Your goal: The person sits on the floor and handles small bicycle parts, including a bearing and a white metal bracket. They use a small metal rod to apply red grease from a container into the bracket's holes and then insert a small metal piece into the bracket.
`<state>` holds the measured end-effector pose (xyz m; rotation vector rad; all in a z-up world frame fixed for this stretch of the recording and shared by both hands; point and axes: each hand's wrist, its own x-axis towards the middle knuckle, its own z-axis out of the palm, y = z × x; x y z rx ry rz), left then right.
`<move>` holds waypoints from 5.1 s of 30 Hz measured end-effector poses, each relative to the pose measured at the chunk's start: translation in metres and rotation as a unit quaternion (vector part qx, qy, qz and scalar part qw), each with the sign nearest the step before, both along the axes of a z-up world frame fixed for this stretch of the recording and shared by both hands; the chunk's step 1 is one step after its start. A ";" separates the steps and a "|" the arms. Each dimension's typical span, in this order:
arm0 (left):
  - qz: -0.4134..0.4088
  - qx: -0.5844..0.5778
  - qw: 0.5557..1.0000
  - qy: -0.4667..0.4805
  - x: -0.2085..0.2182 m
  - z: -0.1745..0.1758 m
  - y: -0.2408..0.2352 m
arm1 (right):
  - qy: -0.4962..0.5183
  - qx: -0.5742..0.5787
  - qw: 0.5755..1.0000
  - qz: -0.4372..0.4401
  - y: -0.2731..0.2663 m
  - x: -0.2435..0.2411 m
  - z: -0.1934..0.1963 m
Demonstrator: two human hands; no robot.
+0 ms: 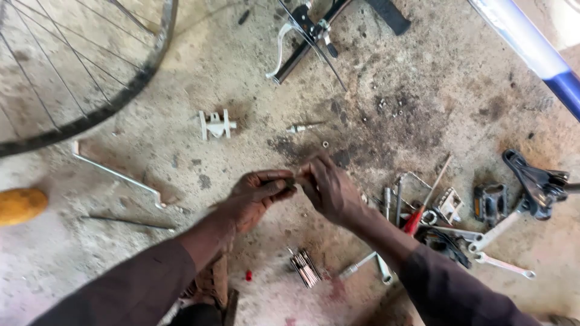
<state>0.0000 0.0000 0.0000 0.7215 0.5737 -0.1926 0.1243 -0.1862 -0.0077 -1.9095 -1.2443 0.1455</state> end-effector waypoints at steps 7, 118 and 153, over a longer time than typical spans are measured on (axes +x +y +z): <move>-0.052 -0.020 0.998 -0.038 -0.005 -0.005 -0.001 | 0.043 -0.054 0.998 0.007 -0.007 -0.022 0.016; -0.097 0.770 0.603 -0.184 0.090 0.024 -0.012 | 0.035 -0.266 0.893 -0.360 -0.269 -0.105 0.040; -0.633 0.106 0.767 0.006 -0.028 0.088 -0.114 | 0.447 -0.171 0.869 -0.122 -0.175 -0.163 0.081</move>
